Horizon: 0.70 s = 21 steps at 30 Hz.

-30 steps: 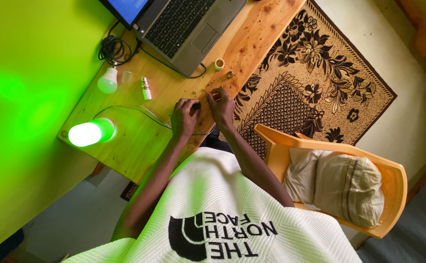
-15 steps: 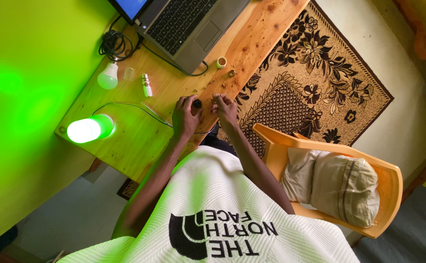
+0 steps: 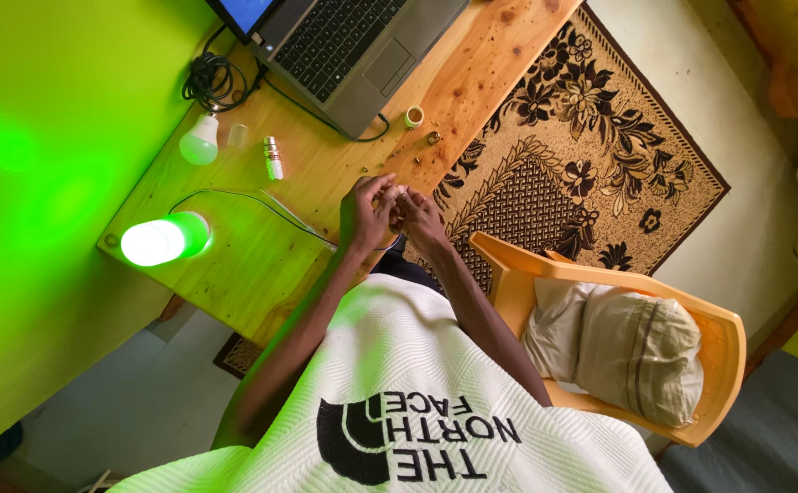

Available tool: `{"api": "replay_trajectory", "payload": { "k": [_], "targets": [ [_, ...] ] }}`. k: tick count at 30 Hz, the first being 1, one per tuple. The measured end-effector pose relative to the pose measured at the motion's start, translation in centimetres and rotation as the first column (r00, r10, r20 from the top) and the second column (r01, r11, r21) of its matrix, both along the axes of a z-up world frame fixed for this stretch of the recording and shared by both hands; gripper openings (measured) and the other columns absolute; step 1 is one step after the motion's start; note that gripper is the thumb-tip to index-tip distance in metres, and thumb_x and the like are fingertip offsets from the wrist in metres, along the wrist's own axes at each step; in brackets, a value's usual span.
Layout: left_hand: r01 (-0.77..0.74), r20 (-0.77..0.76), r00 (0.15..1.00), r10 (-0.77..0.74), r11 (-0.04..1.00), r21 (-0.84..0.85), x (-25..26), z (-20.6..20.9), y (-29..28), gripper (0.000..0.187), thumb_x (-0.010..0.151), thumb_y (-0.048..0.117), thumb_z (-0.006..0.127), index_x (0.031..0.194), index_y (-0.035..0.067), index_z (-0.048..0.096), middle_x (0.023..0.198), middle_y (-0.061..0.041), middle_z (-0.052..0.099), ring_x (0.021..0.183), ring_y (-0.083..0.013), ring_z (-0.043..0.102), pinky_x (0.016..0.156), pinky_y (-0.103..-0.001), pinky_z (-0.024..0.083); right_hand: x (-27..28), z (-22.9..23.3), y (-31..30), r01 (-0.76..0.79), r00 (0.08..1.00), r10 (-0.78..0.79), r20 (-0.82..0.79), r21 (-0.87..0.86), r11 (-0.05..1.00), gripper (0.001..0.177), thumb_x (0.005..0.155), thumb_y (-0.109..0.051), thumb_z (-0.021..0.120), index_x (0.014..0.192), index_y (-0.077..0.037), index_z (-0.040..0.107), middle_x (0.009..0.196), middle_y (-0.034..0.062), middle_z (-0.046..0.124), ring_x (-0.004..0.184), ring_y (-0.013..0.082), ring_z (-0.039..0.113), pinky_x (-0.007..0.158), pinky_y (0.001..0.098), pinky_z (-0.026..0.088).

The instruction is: The person assembles a small light fixture on a wooden table. They screw a bulb into a socket, connect the socket to a power cord, and plug the cord into a power strip. The bulb lights up and changes color. The person then handles small metal parts on the table.

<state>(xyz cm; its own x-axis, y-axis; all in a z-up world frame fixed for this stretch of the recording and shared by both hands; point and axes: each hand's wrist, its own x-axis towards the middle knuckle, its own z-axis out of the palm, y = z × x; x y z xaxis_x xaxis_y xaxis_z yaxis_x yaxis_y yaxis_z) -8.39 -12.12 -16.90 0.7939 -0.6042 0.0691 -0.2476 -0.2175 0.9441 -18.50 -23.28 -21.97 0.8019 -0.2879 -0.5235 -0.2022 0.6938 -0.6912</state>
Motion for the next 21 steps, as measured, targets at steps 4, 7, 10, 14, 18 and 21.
{"api": "replay_trajectory", "payload": {
  "k": [4,7,10,14,18,21],
  "targets": [
    [-0.029,-0.239,0.971,0.025,0.999,-0.015,0.8,-1.1,0.6,0.02,0.098,0.016,0.069,0.109,0.0,0.075,0.094,-0.008,0.076,0.079,-0.0115,0.069,0.072,-0.026,0.056,0.2,1.1,0.0,-0.034,0.999,0.033,-0.026,-0.068,0.997,0.026,0.109,-0.029,0.056,0.102,-0.006,0.063,0.077,0.0011,0.061,0.061,0.0094,0.056,0.055,0.0246,0.048],
    [-0.021,-0.36,0.933,0.007,0.999,-0.036,1.7,-2.0,0.9,0.016,0.098,0.012,0.069,0.104,-0.001,0.075,0.087,-0.003,0.075,0.075,-0.0074,0.065,0.07,-0.023,0.054,0.4,1.6,-0.1,-0.067,0.996,0.059,-0.073,-0.109,0.992,0.023,0.106,-0.026,0.058,0.101,-0.004,0.066,0.08,0.0026,0.065,0.061,0.0099,0.059,0.054,0.0255,0.05],
    [-0.021,-0.519,0.855,-0.015,0.998,-0.064,1.8,-2.6,1.0,0.015,0.099,0.011,0.067,0.104,-0.001,0.075,0.086,0.0,0.074,0.074,-0.005,0.064,0.07,-0.022,0.054,0.7,1.2,0.0,-0.065,0.996,0.056,-0.076,-0.127,0.99,0.023,0.106,-0.024,0.059,0.102,-0.003,0.068,0.08,0.0026,0.066,0.061,0.0093,0.06,0.054,0.0243,0.051],
    [-0.005,-0.558,0.829,-0.045,0.996,-0.086,1.9,-2.8,1.2,0.015,0.099,0.011,0.067,0.105,-0.001,0.075,0.085,0.001,0.073,0.074,-0.004,0.064,0.07,-0.022,0.054,0.9,-0.1,0.4,0.001,0.999,-0.007,-0.049,-0.129,0.992,0.024,0.107,-0.023,0.06,0.104,-0.001,0.068,0.082,0.003,0.067,0.062,0.0094,0.06,0.054,0.024,0.05],
    [0.043,-0.558,0.826,-0.075,0.997,-0.07,2.3,-2.9,1.5,0.016,0.098,0.012,0.066,0.105,0.0,0.074,0.086,0.001,0.074,0.076,-0.0042,0.067,0.072,-0.022,0.055,0.8,-1.0,0.7,0.023,0.997,-0.028,-0.067,-0.085,0.996,0.027,0.106,-0.025,0.06,0.102,0.0,0.068,0.082,0.0031,0.067,0.059,0.0101,0.061,0.05,0.0248,0.05],
    [0.061,-0.518,0.852,-0.076,0.997,-0.047,2.3,-3.2,1.6,0.015,0.101,0.014,0.066,0.102,0.0,0.072,0.085,0.0,0.072,0.075,-0.0051,0.064,0.071,-0.024,0.054,1.2,-1.3,0.6,0.011,0.991,-0.026,-0.132,-0.114,0.993,0.027,0.104,-0.025,0.062,0.101,0.001,0.069,0.08,0.0044,0.068,0.057,0.0109,0.061,0.048,0.0262,0.05]
  ]
}}
